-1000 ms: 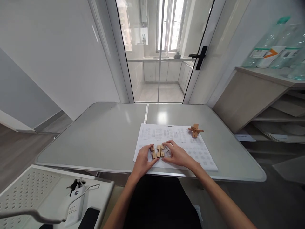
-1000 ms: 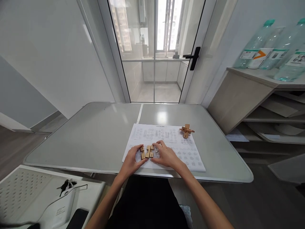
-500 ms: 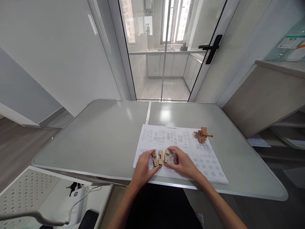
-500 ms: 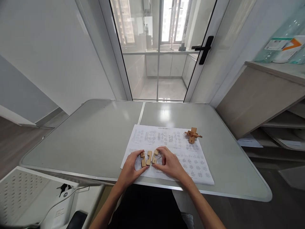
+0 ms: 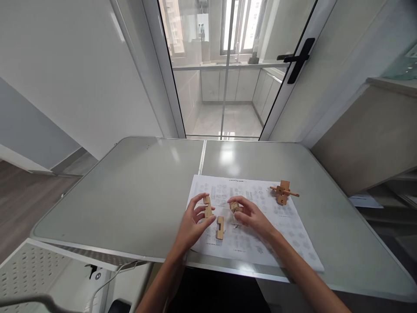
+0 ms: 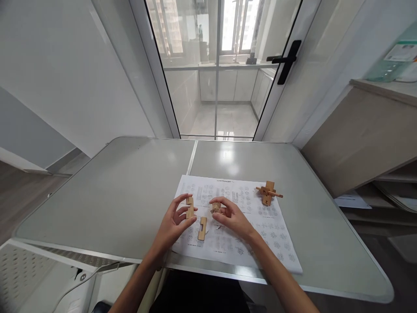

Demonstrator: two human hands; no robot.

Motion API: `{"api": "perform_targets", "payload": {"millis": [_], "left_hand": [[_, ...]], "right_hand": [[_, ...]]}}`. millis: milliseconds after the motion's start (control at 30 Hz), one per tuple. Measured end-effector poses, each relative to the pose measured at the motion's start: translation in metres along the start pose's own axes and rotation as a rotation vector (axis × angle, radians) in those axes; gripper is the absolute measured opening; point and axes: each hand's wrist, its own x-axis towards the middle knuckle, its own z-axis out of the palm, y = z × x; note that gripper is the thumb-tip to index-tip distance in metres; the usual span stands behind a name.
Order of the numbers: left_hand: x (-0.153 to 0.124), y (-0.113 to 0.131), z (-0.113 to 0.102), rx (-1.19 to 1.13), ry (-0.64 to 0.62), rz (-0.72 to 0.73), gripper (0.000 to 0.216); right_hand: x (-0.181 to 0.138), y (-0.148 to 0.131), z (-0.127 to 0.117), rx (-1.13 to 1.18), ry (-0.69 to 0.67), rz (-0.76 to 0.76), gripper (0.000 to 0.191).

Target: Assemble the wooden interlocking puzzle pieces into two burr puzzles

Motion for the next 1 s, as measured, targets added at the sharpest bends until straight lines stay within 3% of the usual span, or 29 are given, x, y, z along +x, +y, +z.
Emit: {"api": "perform_targets", "payload": {"millis": [67,200,400,700,1000], "left_hand": [[0.015,0.000,0.001,-0.090,-0.020,-0.012,0.065],[0.044,-0.005,0.001,-0.167,-0.064,-0.006,0.068],[0.075,-0.012,0.007,-0.051,-0.111,0.036,0.069],[0.102,-0.016,0.010,0.226,-0.232,0.079,0.072],[0.102,-0.021,0.008,0.195,-0.221,0.095,0.070]], "right_hand": [[0.014,0.000,-0.003,0.081,-0.007,0.010,0.036],[0.041,-0.002,-0.006,0.163,-0.014,0.048,0.051],[0.059,0.004,-0.001,0.405,0.022,0.107,0.043],[0.060,0.018,-0.005,0.048,0.253,-0.012,0.054],[0.056,0.012,0.003,0.030,0.191,-0.046,0.058]]}}
